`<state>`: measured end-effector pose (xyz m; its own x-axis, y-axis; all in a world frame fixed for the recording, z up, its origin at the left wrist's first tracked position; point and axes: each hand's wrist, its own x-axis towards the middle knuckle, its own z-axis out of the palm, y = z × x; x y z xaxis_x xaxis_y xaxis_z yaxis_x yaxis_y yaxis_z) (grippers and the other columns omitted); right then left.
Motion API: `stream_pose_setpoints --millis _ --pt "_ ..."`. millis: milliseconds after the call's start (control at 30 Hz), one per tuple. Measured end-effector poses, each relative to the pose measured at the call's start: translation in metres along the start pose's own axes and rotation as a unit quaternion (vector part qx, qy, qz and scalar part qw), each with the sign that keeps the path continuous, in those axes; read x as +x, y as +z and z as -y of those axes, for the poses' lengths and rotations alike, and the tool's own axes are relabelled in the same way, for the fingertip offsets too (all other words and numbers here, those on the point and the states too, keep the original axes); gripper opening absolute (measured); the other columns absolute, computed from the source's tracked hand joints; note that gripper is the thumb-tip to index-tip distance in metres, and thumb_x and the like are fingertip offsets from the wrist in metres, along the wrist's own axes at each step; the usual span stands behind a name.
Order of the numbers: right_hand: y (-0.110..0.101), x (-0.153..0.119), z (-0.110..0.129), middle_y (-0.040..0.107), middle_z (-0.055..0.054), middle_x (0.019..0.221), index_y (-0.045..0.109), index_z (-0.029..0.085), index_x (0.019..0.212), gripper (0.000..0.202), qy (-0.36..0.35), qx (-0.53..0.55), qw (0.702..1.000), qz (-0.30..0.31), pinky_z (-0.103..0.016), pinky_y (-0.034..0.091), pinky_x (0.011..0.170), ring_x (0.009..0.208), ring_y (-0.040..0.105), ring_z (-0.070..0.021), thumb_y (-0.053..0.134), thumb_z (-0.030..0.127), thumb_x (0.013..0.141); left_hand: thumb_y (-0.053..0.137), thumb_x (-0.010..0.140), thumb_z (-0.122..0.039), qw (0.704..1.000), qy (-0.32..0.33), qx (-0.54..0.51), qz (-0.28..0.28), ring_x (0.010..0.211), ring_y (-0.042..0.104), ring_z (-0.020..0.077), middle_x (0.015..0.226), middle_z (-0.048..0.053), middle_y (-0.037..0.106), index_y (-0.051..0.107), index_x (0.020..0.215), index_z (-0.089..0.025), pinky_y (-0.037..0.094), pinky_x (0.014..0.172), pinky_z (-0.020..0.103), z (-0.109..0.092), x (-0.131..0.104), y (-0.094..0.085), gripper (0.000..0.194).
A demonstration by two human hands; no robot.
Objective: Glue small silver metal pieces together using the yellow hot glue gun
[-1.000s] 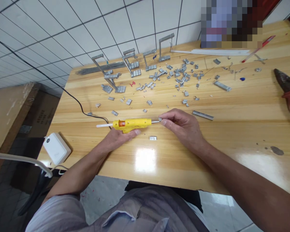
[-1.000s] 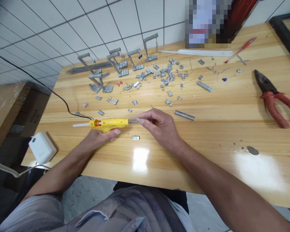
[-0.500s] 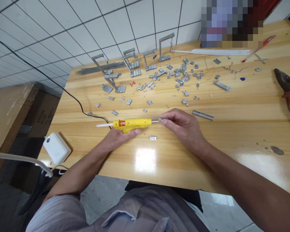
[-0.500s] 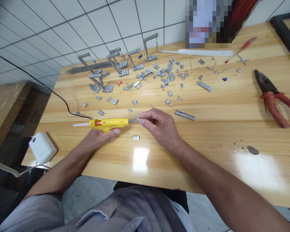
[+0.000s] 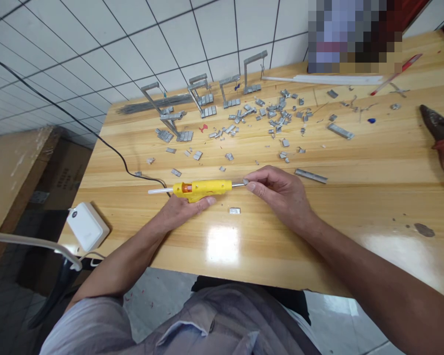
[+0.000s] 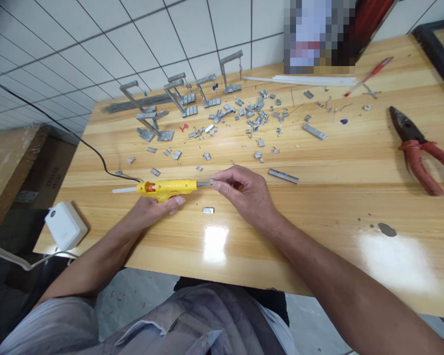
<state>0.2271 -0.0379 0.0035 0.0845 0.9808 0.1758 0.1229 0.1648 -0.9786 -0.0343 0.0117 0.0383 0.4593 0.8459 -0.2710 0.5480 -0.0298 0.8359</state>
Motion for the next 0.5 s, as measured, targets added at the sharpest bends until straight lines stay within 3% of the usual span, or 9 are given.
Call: stream_pose_setpoints --millis 500 --pt "0.0003 0.0002 0.0021 0.076 -0.001 0.081 0.082 0.024 0.093 0.01 0.003 0.003 1.0 -0.003 -0.031 0.05 0.068 0.071 0.063 -0.0151 0.077 0.033 0.09 0.075 0.086 -0.05 1.0 0.002 0.013 0.005 0.098 0.077 0.0281 0.076 0.004 0.078 0.076 0.086 -0.021 0.064 0.083 0.033 -0.0012 0.0005 -0.0001 0.03"
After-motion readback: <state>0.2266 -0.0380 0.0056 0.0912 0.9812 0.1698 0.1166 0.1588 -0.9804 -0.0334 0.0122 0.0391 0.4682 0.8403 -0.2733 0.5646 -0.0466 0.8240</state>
